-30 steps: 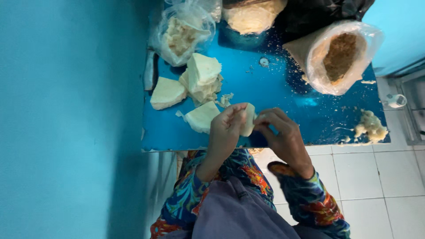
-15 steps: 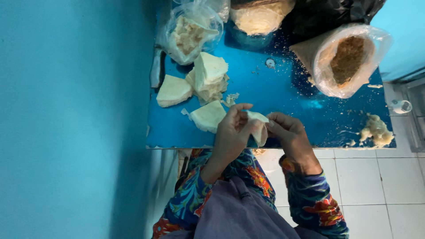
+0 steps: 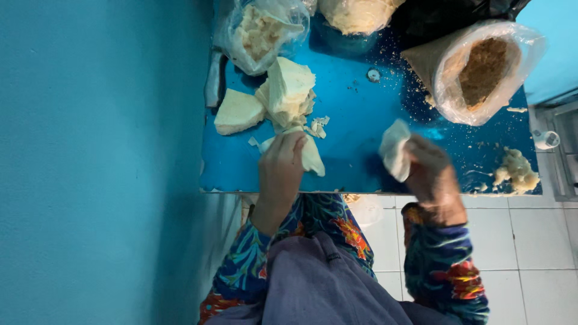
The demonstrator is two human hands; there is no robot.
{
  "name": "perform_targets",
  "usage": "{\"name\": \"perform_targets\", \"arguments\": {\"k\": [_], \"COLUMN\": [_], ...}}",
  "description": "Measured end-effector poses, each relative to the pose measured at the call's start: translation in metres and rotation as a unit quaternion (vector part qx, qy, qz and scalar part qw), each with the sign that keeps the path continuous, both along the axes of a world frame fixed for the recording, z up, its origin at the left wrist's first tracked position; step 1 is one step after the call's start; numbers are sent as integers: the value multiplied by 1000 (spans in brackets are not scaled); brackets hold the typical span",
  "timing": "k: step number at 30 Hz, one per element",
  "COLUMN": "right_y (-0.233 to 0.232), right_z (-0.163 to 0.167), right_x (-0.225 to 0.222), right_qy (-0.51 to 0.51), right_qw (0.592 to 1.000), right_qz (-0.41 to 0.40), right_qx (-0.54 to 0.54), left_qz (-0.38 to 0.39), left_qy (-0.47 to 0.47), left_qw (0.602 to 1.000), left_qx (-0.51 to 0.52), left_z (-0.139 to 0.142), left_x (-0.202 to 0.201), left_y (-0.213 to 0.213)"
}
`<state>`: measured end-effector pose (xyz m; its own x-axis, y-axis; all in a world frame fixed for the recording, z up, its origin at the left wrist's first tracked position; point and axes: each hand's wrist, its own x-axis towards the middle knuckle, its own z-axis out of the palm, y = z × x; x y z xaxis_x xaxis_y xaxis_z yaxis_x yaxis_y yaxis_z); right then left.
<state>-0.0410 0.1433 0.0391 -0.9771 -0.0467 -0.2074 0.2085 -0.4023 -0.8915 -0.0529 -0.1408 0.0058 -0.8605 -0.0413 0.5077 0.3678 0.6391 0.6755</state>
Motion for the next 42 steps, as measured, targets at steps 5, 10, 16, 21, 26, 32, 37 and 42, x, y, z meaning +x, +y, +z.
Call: {"name": "perform_targets", "arguments": {"k": [5,10,16,21,26,32,37,42], "right_y": [-8,-45,-2,63,98,84,6,-44], "right_z": [45,42,22,-11,-50,-25,1,17], "right_x": [7,13,44,93,121,105,42,18], "right_qy": [261,347,247,169,31,133,290,354], "right_qw": [800,629,735,516,430,624,648,532], "right_qz": [-32,110,-28,-160,-167,-163,-30,61], "right_qx": [539,687,631,825,887,753,703,767], "left_qz": [68,-108,-186,-179,-158,-166,-154,-143], "left_qy": [61,81,106,126,113,128,123,102], "left_qw": [985,980,956,942,946,950,949,955], "left_qx": [-147,-148,-201,-253,-259,-233,-247,-239], "left_z": [9,11,-10,-18,-16,-23,-25,-19], "left_x": [7,19,17,17,28,31,32,34], "left_y": [-4,29,44,42,43,37,33,28]}}
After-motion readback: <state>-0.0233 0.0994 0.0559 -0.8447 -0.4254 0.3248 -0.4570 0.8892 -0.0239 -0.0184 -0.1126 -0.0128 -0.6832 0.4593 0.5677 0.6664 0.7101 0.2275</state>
